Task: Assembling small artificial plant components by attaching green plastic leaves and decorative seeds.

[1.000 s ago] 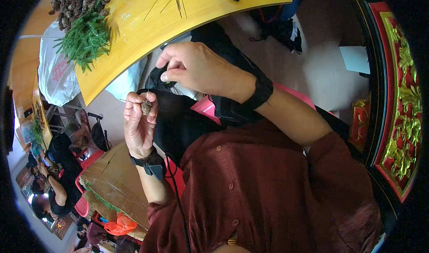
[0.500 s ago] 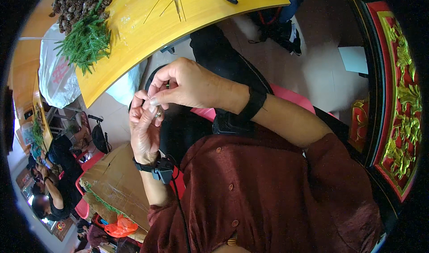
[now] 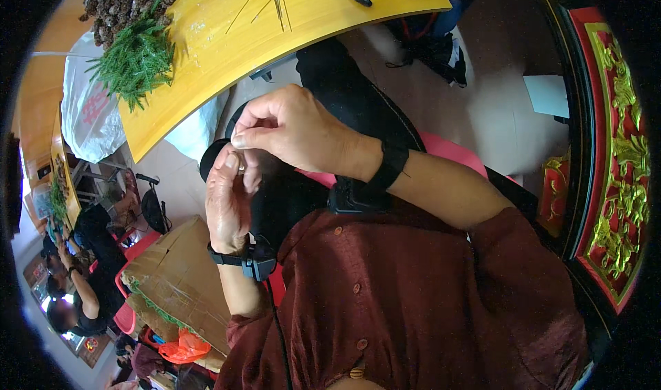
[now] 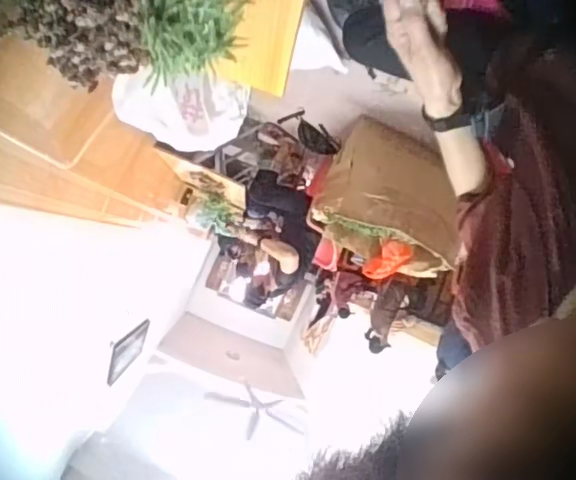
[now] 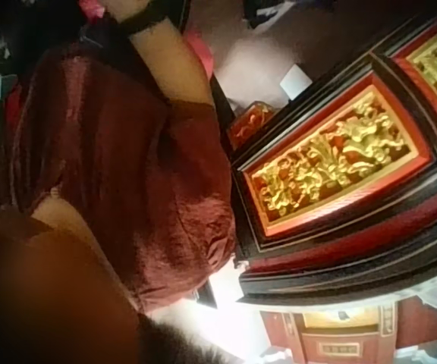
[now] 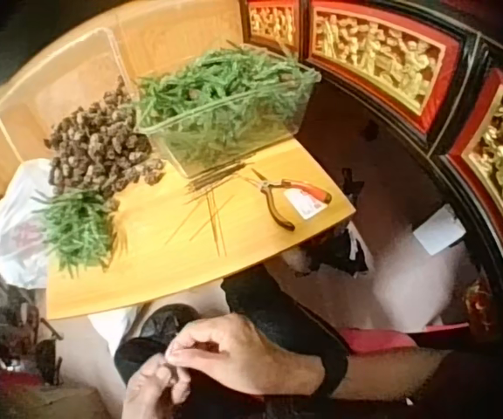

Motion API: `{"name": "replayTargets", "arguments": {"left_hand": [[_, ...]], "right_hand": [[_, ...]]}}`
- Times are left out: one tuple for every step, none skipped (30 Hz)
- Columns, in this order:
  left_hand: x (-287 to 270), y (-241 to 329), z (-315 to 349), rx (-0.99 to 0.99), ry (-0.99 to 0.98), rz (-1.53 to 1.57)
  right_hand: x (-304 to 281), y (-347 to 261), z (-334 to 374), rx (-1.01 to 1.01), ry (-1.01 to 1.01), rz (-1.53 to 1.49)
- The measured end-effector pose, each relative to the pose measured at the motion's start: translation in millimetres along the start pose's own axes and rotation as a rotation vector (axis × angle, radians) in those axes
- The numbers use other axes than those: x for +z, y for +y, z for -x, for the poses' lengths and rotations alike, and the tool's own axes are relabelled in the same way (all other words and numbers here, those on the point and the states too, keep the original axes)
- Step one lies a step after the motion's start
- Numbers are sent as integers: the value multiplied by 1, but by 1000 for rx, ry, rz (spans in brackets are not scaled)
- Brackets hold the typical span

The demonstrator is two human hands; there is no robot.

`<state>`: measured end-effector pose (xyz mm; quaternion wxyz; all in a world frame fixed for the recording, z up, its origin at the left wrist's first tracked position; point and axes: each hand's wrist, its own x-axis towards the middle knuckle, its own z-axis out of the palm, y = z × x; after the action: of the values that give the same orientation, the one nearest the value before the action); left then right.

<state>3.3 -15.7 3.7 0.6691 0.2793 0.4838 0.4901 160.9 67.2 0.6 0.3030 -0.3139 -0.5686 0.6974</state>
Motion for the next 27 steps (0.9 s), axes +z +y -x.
{"name": "replayTargets", "arguments": {"left_hand": [[0, 0, 1, 2, 3, 0], [-1, -1, 2, 1, 14, 39], [-2, -2, 3, 1, 26, 79], [-3, -1, 4, 1, 39, 118], [-5, -1, 4, 2, 40, 118], [-6, -1, 4, -3, 55, 123], [-7, 0, 4, -8, 69, 128], [-9, 1, 5, -13, 84, 132], [-11, 0, 5, -13, 87, 132], [-14, -2, 5, -29, 91, 126], [-16, -3, 5, -45, 96, 120], [-18, -4, 5, -60, 100, 114], [-18, -5, 4, -61, 100, 115], [-16, -5, 4, -37, 138, 19], [-15, -5, 4, -12, 178, -77], [-15, -5, 4, 12, 218, -173], [-15, -4, 4, 12, 220, -173], [-16, -3, 4, -39, 202, -170], [-16, -1, 4, -89, 184, -168], [-16, 0, 4, -140, 162, -165], [-15, 1, 4, -140, 162, -164], [-14, 3, 5, -155, 142, -121], [-13, 4, 6, -169, 122, -78], [-13, 4, 6, -183, 102, -35], [-13, 4, 6, -184, 102, -35], [-14, 4, 6, -196, 85, -14], [-15, 4, 6, -208, 67, 7]], "right_hand": [[3, 0, 0, 21, 37, -16], [6, 2, 0, 21, 33, -16], [9, 5, 0, 51, 52, -64], [13, 7, 0, 81, 70, -111], [14, 9, 0, 112, 90, -159], [15, 8, -1, 113, 88, -159], [13, 5, -1, 100, 60, -85], [12, 2, -1, 87, 32, -11], [12, 1, -1, 74, 4, 62], [13, 3, -1, 75, 4, 63], [15, 7, 0, -59, 35, 176], [17, 11, 1, -193, 66, 289], [18, 13, 1, -328, 98, 401], [18, 13, 1, -327, 98, 402], [19, 13, 0, -338, 84, 421], [19, 13, 0, -348, 70, 439], [20, 13, 0, -359, 56, 458], [18, 13, -1, -359, 54, 457], [14, 12, -3, -373, 22, 442], [8, 12, -5, -388, -9, 429], [5, 12, -6, -402, -39, 415], [5, 11, -6, -401, -39, 416], [5, 11, -7, -438, -28, 426], [5, 11, -8, -475, -16, 436], [5, 11, -8, -512, -5, 445], [4, 11, -8, -512, -5, 445], [3, 11, -9, -511, -21, 452]]}}
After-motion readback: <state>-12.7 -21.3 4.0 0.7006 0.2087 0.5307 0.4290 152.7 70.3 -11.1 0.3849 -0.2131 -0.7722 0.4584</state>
